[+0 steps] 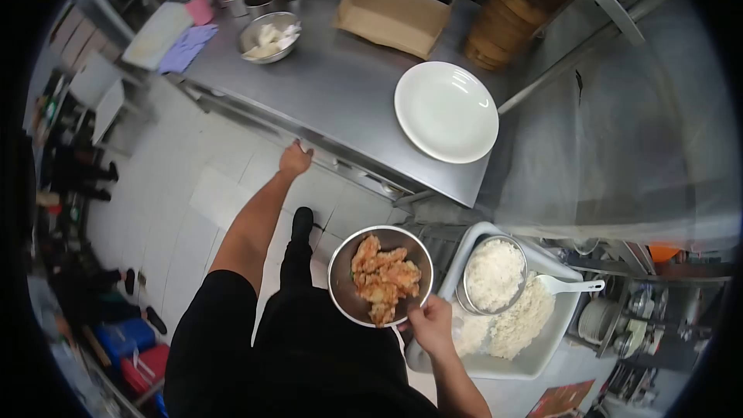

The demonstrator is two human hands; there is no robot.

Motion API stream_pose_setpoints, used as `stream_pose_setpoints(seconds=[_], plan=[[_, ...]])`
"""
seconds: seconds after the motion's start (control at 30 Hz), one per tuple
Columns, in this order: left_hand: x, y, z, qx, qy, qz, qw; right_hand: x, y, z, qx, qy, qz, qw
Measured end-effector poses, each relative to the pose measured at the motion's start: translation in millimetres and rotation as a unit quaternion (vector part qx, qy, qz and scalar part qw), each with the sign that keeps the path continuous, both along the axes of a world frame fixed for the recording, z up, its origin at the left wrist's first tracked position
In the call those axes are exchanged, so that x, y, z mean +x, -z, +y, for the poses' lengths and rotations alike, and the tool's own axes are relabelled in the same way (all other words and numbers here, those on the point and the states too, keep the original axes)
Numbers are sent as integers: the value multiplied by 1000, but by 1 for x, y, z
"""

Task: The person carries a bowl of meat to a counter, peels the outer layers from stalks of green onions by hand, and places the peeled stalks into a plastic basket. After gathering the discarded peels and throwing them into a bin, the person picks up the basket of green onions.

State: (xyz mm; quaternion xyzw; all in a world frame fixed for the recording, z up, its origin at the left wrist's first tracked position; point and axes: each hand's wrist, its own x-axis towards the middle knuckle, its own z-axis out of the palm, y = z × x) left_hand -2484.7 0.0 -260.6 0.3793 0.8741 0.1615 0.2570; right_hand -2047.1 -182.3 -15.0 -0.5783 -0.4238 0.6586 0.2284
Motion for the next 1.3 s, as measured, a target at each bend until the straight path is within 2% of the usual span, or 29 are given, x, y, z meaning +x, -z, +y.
stream_pose_setpoints(seconds=[0.03, 0.07, 0.1, 0.13, 0.17, 0.2, 0.27, 0.57, 0.63, 0.67, 0.73, 0.8, 0.83, 0.9, 0.93, 0.97, 1.03, 1.07, 1.1, 1.17, 1.3], plan=[[-2, 7, 34, 7, -5, 14, 1000, 8, 14, 7, 14, 13, -5, 1000], [-26, 46, 50, 8, 12, 3, 1000, -5, 16, 6, 16, 25, 5, 1000], [-54, 100, 73, 59, 103, 114, 986, -18, 20, 8, 23, 37, 18, 999], [-65, 132, 100, 114, 189, 223, 950, -25, 24, 9, 20, 38, 10, 999], [-74, 142, 119, 133, 213, 244, 937, -41, 27, 14, 26, 54, 2, 998], [-78, 149, 132, 112, 211, 207, 949, -56, 28, 18, 16, 66, 4, 998], [-73, 150, 151, 90, 205, 166, 960, -68, 42, 36, 22, 75, 20, 997], [-79, 156, 154, 103, 237, 128, 958, -162, 23, 130, 18, 104, 21, 994], [-79, 147, 145, 123, 236, 126, 956, -172, 29, 147, 40, 109, 43, 992], [-79, 146, 141, 141, 236, 127, 953, -180, 24, 156, 45, 116, 13, 992], [-79, 141, 126, 189, 244, 137, 941, -188, 4, 177, 38, 116, 23, 992], [-77, 140, 103, 270, 247, 152, 918, -194, 7, 182, 80, 117, 22, 990], [-79, 133, 83, 293, 247, 152, 911, -196, 1, 183, 83, 111, 29, 990], [-75, 29, 28, 110, 186, -2, 976, -198, -6, 186, 98, 87, 20, 991], [-71, -4, -2, 108, 107, -52, 987, -201, -11, 185, 94, 82, 23, 992], [-77, -26, -42, 43, 122, -66, 989, -206, -21, 198, 56, 81, 31, 995], [-83, -57, -97, 83, 181, -78, 977, -210, -27, 195, 46, 41, 49, 997], [-90, -63, -122, 29, 244, -72, 967, -216, -35, 195, 51, 40, 56, 996], [-88, -79, -147, 123, 220, -59, 966, -221, -42, 196, 34, 33, 69, 997], [-87, -160, -143, 102, 159, -138, 972, -231, -55, 199, 18, 24, 86, 996], [-105, -247, -67, 113, 108, -118, 981, -276, -85, 228, 23, 21, 101, 994]])
